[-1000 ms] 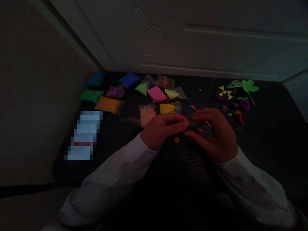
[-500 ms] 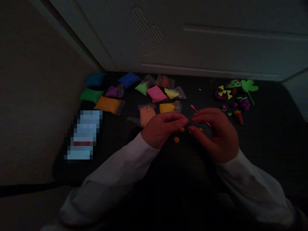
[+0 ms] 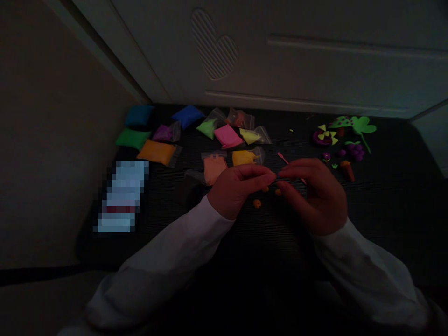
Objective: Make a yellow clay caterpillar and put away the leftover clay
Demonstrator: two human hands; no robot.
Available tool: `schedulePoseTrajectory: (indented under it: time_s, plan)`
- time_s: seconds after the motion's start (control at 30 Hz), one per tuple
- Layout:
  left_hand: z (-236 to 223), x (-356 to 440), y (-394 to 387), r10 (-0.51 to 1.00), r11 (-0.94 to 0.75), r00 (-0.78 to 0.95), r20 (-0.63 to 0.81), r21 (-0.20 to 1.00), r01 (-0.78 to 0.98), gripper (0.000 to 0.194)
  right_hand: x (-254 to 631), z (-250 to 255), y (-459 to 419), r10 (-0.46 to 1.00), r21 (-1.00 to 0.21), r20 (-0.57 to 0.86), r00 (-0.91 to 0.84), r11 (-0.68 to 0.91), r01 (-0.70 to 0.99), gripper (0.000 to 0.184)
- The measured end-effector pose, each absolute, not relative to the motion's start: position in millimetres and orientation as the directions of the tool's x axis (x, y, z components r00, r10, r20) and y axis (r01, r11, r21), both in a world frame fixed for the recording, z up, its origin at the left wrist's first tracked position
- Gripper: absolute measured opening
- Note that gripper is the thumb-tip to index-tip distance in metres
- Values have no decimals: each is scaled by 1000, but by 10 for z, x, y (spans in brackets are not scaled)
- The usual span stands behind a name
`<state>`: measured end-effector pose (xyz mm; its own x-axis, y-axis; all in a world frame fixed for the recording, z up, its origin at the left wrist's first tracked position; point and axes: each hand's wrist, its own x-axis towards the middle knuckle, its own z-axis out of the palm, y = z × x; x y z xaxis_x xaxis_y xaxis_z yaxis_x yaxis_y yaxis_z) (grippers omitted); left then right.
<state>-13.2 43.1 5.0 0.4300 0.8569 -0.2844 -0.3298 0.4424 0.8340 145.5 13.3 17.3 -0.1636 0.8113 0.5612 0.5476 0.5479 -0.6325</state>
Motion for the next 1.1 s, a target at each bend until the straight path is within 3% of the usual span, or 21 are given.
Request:
schedulePoseTrajectory:
  time_s: [0.43, 0.67, 0.87, 0.97, 1.03, 1.1]
  plan:
    - [78, -136, 419, 859, 438, 437, -269, 827, -352, 10, 1453, 186, 137, 828, -636, 547, -122, 506, 582, 14]
    - [66, -144, 419, 850, 443, 435, -297, 849, -288, 12, 1459, 181, 127, 823, -620, 544, -165, 527, 582, 23]
    - [49, -145, 416, 834, 466, 440, -333, 852, -239, 15, 1458, 187, 128, 848, -647, 505, -161, 496, 578, 16]
    - [48, -148, 429, 852, 437, 419, -314, 868, -238, 13, 1473, 201, 138, 925, -839, 373, -73, 370, 399, 9]
    - [53, -156, 451, 874, 405, 383, -299, 884, -233, 13, 1501, 215, 162, 978, -970, 207, -19, 208, 127, 5]
    - [56, -167, 478, 890, 381, 351, -290, 896, -226, 14, 1536, 232, 193, 999, -988, 29, -17, 26, -155, 2]
